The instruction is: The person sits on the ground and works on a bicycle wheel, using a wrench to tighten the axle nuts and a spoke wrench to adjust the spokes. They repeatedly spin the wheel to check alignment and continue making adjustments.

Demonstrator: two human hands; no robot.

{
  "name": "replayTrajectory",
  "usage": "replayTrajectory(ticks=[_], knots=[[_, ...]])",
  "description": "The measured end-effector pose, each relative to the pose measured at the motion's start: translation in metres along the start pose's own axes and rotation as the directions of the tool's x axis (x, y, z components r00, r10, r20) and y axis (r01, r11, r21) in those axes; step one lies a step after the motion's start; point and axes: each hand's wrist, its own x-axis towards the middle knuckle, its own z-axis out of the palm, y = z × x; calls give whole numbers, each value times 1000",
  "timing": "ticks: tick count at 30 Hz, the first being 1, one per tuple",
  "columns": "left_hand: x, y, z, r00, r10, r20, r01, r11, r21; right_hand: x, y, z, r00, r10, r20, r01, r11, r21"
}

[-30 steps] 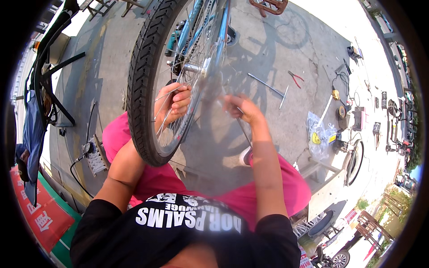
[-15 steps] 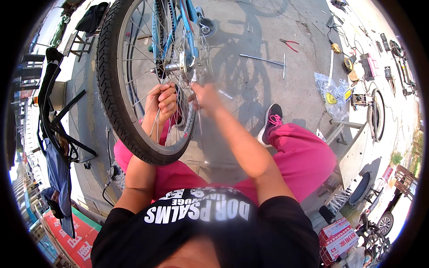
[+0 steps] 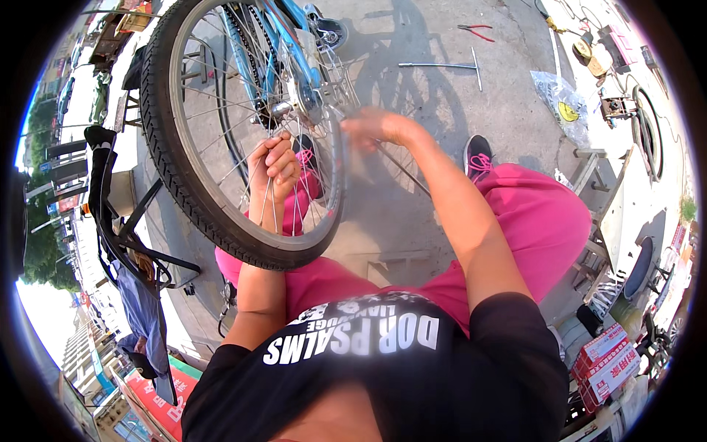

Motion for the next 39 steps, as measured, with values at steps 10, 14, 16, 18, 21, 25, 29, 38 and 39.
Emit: replayTrajectory(ticks=[10, 14, 16, 18, 21, 25, 29, 38, 39], knots=[[1, 0, -1, 1000, -14, -8, 14, 1000, 12, 11, 4, -46, 975, 35, 217, -60, 992, 112], [-1, 2, -2, 1000, -12, -12, 12, 1000, -5, 16, 20, -21, 992, 11, 124, -35, 980, 197], [-1, 3, -1, 1000, -22, -9, 22, 1000, -7, 11, 14, -12, 997, 32, 70, -43, 986, 159], [0, 3, -1, 1000, -29, -7, 29, 1000, -3, 8, 7, -13, 998, 66, 4, -66, 997, 46], [2, 3, -1, 999, -41, 17, 41, 999, -21, 4, -4, -21, 994, 101, -43, -104, 990, -98], [-2, 2, 4, 1000, -20, -18, 20, 1000, -16, -10, -25, -23, 983, 99, 154, -118, 986, 120], [-2, 2, -3, 999, -1, -50, 2, 1000, 5, -11, -31, -8, 974, 99, 205, -169, 917, 362], [-2, 0, 5, 996, -12, -87, 9, 999, -32, 11, -47, 51, 963, 231, 137, -229, 437, 870], [-2, 2, 5, 998, -14, -67, 13, 1000, -15, 4, -61, 51, 951, 262, 164, -260, 390, 883]])
